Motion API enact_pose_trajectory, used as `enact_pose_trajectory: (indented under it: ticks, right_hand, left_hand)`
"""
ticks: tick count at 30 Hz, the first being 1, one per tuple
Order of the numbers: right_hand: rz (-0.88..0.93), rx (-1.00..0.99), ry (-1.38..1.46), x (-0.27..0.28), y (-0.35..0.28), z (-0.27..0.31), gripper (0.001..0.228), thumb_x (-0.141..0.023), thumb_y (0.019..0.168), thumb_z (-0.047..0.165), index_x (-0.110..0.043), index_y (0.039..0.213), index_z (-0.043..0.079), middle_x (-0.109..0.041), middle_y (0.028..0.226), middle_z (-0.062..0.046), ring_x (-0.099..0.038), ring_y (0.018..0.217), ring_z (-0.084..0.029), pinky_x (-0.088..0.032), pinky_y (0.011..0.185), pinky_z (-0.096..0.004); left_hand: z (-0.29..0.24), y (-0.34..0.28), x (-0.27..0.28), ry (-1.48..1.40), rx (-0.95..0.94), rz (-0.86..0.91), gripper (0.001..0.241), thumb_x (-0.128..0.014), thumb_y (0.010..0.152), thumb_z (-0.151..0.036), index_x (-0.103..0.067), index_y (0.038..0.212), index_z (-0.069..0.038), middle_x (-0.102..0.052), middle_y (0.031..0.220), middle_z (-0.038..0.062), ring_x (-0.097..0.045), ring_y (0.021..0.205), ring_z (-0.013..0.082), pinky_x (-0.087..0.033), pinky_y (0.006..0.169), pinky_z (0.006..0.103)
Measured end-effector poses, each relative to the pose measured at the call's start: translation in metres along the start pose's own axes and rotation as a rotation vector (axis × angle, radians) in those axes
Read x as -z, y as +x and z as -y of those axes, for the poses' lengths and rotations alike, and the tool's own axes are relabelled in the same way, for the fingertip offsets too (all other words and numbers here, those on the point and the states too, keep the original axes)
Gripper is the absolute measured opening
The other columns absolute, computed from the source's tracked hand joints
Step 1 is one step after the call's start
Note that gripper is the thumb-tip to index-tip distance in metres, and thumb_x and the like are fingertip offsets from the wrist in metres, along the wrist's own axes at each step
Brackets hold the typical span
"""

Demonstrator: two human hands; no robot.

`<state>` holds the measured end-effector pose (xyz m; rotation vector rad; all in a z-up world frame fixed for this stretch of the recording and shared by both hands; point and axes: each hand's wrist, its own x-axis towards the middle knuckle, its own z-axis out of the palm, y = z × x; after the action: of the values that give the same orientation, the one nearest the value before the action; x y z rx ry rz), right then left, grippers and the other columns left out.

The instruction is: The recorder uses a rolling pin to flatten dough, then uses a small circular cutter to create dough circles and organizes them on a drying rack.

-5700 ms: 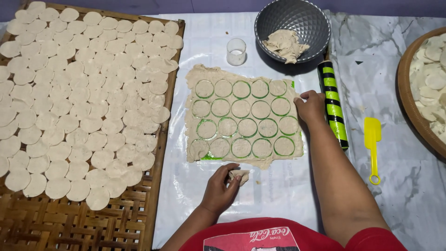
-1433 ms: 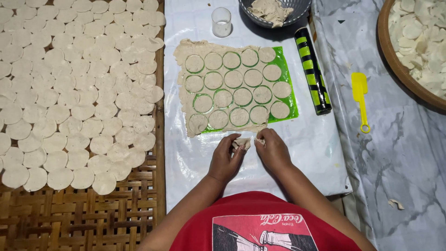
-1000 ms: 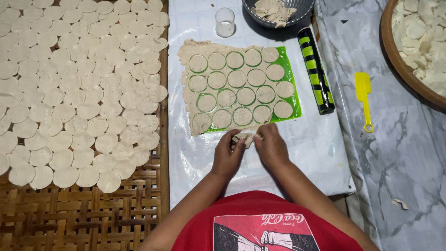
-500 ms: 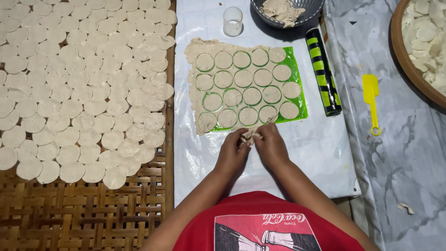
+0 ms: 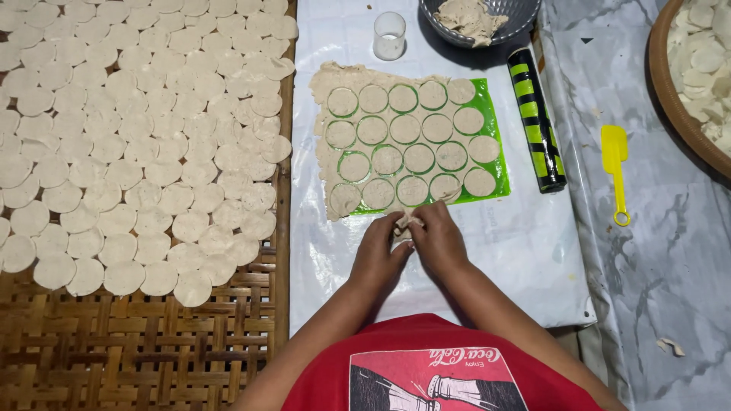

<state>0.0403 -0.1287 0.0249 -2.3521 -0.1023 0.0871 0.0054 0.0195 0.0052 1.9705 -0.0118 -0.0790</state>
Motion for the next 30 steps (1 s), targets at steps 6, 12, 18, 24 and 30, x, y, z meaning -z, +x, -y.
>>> enact_pose_trajectory:
  ticks: [6,12,18,24,30]
  right_hand:
    - [0.109,0.364,0.193,-0.025,-0.014,-0.048,0.052,-0.058,0.079,-0.008,-0.056,0.131,-0.007,-0.053,0.126,-0.031,-0.059,0.113,-0.045,-0.052,0.096,-0.050]
    - [0.160,-0.233,0.222,0.001,-0.013,0.005,0.020,-0.069,0.094,0.009,-0.064,0.112,0.002,-0.073,0.092,-0.011,-0.077,0.091,-0.027,-0.059,0.082,-0.039]
    - [-0.006,0.159,0.168,-0.004,-0.012,-0.009,0.013,-0.073,0.089,0.004,-0.076,0.100,0.000,-0.064,0.105,-0.017,-0.070,0.090,-0.027,-0.058,0.076,-0.036]
    - [-0.090,0.134,0.250,0.002,-0.018,-0.008,0.020,-0.069,0.092,0.001,-0.066,0.111,-0.002,-0.057,0.120,-0.016,-0.071,0.096,-0.026,-0.061,0.076,-0.032]
    - [-0.232,0.351,-0.003,-0.002,-0.030,-0.041,0.016,-0.064,0.093,-0.004,-0.068,0.107,0.001,-0.063,0.111,-0.015,-0.067,0.100,-0.031,-0.056,0.081,-0.038]
  left_hand:
    - [-0.005,-0.007,0.008,0.044,-0.147,-0.022,0.073,-0.081,0.077,-0.007,-0.052,0.143,-0.009,-0.054,0.139,0.020,-0.053,0.128,0.0384,-0.048,0.105,0.0446]
    - [-0.004,-0.005,0.006,0.099,-0.169,-0.058,0.055,-0.077,0.081,-0.007,-0.059,0.133,-0.007,-0.060,0.131,0.017,-0.057,0.124,0.0375,-0.049,0.103,0.0443]
    - [0.002,0.003,0.005,0.213,-0.119,-0.019,0.033,-0.071,0.091,-0.008,-0.065,0.124,-0.009,-0.064,0.125,0.013,-0.063,0.118,0.0351,-0.052,0.100,0.0434]
    - [-0.015,0.011,0.005,0.348,-0.240,-0.107,0.044,-0.070,0.086,-0.005,-0.065,0.130,-0.007,-0.053,0.144,0.020,-0.060,0.122,0.0339,-0.051,0.097,0.0431]
    - [-0.013,0.016,-0.001,0.503,-0.387,-0.103,0.048,-0.077,0.083,-0.012,-0.062,0.124,0.008,-0.055,0.129,0.024,-0.051,0.122,0.0406,-0.046,0.100,0.0476]
